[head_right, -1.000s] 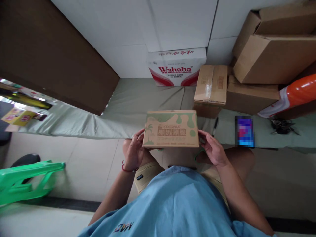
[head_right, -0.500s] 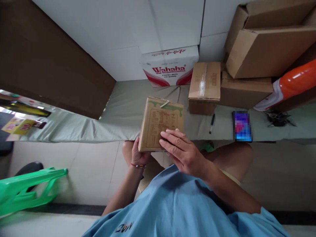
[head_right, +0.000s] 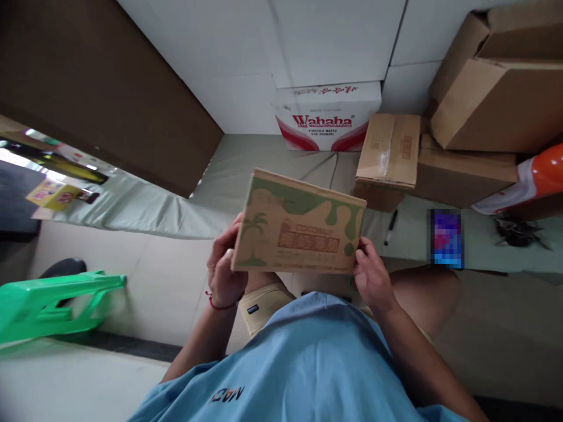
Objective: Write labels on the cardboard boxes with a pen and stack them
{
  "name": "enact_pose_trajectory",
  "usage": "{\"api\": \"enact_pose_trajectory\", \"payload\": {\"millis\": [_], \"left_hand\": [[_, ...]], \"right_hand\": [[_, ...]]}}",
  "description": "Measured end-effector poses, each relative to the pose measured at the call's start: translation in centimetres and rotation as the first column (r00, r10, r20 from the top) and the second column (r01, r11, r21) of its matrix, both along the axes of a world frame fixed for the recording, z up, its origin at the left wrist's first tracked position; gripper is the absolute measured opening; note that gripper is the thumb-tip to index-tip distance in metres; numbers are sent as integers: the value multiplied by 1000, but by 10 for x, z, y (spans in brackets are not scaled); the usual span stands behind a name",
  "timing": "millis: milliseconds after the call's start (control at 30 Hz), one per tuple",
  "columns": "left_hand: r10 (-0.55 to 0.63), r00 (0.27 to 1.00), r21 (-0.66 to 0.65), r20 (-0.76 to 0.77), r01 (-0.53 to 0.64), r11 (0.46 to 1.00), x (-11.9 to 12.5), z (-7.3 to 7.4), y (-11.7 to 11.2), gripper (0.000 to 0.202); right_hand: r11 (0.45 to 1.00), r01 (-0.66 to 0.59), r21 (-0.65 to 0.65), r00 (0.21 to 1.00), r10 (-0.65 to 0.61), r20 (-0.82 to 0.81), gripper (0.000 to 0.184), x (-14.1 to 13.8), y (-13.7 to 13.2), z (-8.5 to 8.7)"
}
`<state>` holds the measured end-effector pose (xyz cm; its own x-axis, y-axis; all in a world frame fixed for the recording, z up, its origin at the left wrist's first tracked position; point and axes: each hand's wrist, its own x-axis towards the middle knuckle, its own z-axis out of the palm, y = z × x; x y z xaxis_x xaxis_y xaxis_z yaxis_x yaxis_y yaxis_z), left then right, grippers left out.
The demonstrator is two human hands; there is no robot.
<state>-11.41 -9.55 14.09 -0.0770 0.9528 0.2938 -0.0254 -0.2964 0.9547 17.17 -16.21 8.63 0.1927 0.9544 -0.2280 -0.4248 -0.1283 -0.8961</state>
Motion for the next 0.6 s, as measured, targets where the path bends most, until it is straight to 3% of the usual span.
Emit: {"api": "enact_pose_trajectory", "payload": {"millis": [67,133,267,333,500,600], "left_hand": [[-14,963,180,-269,65,982,9,15,-9,41],[16,902,327,-431,140,935,20,24,-17,43],[89,861,546,-501,235,804,37,27,-24,48],[85,867,582,-491,253,773,40,24,-25,47],[21,890,526,-455,250,813,38,20,-31,48],[62,896,417,-440,142,898,38,23,-36,50]], "right_hand": [[998,-1,-70,997,-4,-78,32,1,6,-17],[992,23,-121,987,-41,-156,27,3,10,-34],[975,103,-198,950,-156,-270,24,10,16,-60],[977,90,-191,948,-143,-285,21,13,17,-67],[989,55,-138,961,-90,-263,17,13,19,-77],[989,86,-121,961,-114,-251,15,9,21,-73]]}}
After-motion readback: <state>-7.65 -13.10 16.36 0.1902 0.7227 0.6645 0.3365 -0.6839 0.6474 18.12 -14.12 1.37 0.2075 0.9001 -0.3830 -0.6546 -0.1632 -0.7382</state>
